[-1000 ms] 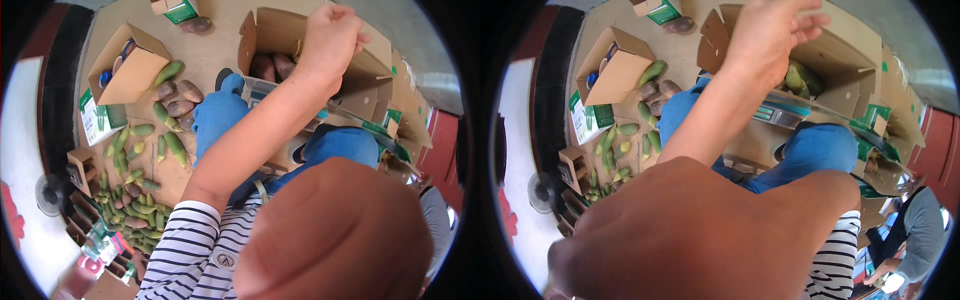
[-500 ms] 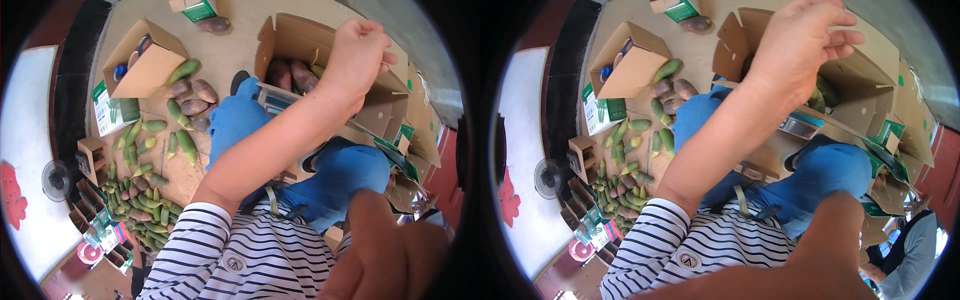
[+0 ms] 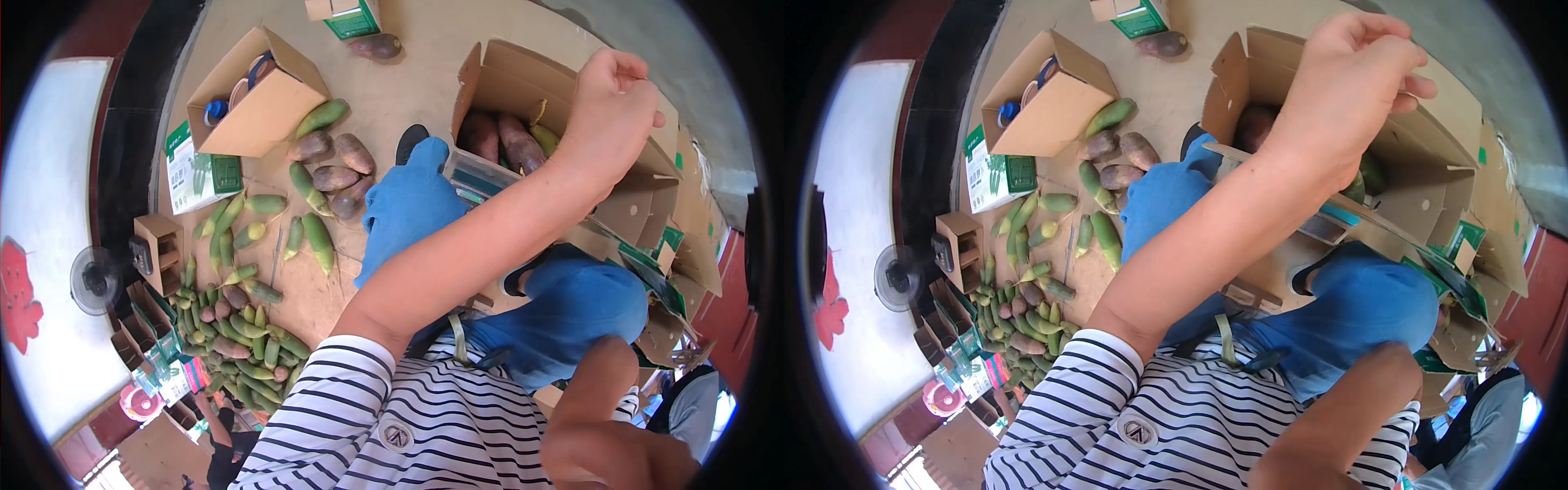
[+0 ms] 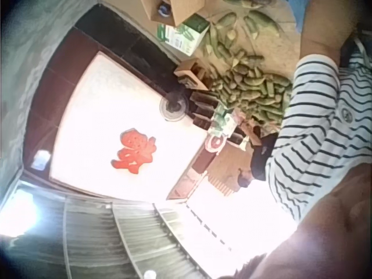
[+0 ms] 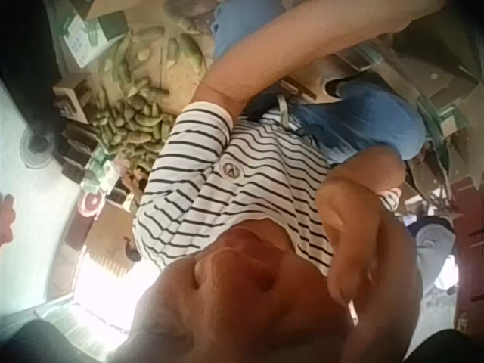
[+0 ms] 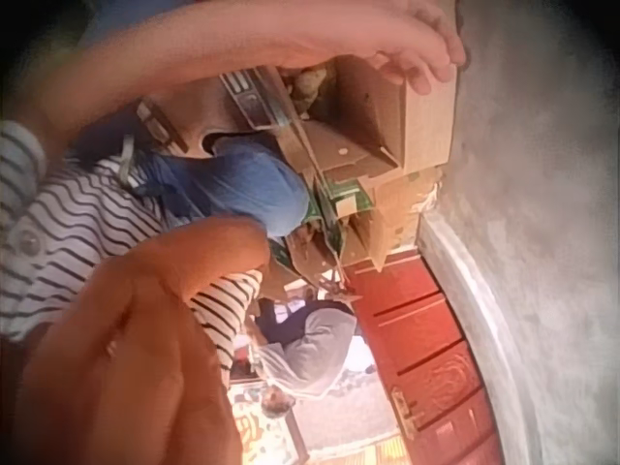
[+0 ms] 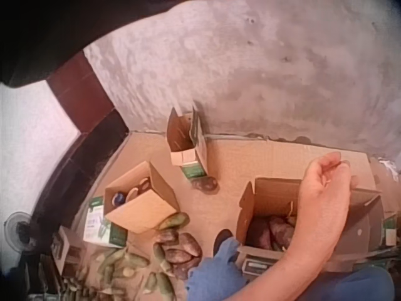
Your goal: Weighing and packing produce into cardboard boxes.
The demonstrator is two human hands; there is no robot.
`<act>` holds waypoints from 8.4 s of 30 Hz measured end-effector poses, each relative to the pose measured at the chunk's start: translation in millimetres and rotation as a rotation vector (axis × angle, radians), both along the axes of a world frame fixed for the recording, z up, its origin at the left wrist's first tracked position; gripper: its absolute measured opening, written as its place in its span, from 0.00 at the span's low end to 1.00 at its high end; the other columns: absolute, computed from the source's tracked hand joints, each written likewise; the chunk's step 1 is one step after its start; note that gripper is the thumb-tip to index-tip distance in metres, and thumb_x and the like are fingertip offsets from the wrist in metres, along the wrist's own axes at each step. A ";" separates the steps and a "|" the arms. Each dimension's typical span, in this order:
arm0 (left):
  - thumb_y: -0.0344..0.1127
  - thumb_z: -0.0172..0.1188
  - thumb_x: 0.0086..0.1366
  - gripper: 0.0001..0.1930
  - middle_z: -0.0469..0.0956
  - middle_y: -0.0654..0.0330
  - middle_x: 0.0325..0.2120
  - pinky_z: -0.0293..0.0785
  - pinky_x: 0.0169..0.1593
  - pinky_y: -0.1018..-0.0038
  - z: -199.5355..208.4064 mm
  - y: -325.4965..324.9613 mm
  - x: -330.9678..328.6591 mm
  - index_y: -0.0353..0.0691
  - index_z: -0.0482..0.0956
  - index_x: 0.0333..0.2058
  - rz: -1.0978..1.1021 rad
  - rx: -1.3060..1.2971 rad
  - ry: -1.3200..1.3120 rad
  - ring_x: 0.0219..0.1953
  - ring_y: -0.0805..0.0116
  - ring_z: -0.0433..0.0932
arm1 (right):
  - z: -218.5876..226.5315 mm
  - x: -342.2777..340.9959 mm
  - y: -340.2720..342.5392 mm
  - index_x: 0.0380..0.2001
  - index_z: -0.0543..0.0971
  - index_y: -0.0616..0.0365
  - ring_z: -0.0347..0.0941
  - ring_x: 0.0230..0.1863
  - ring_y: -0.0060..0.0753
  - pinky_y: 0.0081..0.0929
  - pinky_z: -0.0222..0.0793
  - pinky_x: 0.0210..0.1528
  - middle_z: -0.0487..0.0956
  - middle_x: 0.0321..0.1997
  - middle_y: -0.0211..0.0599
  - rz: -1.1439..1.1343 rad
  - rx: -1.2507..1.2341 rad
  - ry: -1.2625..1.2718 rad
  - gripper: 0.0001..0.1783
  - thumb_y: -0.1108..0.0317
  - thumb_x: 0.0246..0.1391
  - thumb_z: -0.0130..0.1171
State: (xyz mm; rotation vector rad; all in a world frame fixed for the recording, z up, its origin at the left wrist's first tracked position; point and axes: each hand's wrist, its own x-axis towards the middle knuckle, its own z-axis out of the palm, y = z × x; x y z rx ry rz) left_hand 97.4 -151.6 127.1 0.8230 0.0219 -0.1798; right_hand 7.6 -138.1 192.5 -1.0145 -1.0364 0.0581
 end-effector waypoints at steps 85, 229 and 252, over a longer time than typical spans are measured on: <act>0.32 0.54 0.65 0.16 0.77 0.52 0.40 0.75 0.42 0.74 12.0 51.3 6.1 0.30 0.70 0.48 0.268 0.318 -0.338 0.37 0.67 0.79 | -122.9 51.7 -159.7 0.37 0.80 0.54 0.76 0.34 0.45 0.34 0.72 0.36 0.81 0.34 0.38 -1.258 -1.235 -0.222 0.12 0.59 0.58 0.53; 0.32 0.58 0.54 0.10 0.78 0.55 0.34 0.72 0.40 0.65 -42.0 -57.7 -38.4 0.38 0.77 0.36 -0.273 1.966 -0.975 0.39 0.60 0.79 | -114.8 20.4 -180.9 0.32 0.80 0.55 0.75 0.39 0.54 0.44 0.69 0.40 0.81 0.33 0.47 -1.046 -1.537 0.126 0.12 0.61 0.45 0.59; 0.37 0.56 0.61 0.16 0.77 0.53 0.43 0.68 0.47 0.59 -33.9 -70.4 -37.7 0.38 0.76 0.47 -0.500 1.989 -0.816 0.46 0.57 0.77 | -124.9 20.3 -186.7 0.35 0.77 0.56 0.75 0.38 0.52 0.43 0.69 0.38 0.80 0.32 0.45 -1.090 -1.601 0.100 0.13 0.62 0.47 0.59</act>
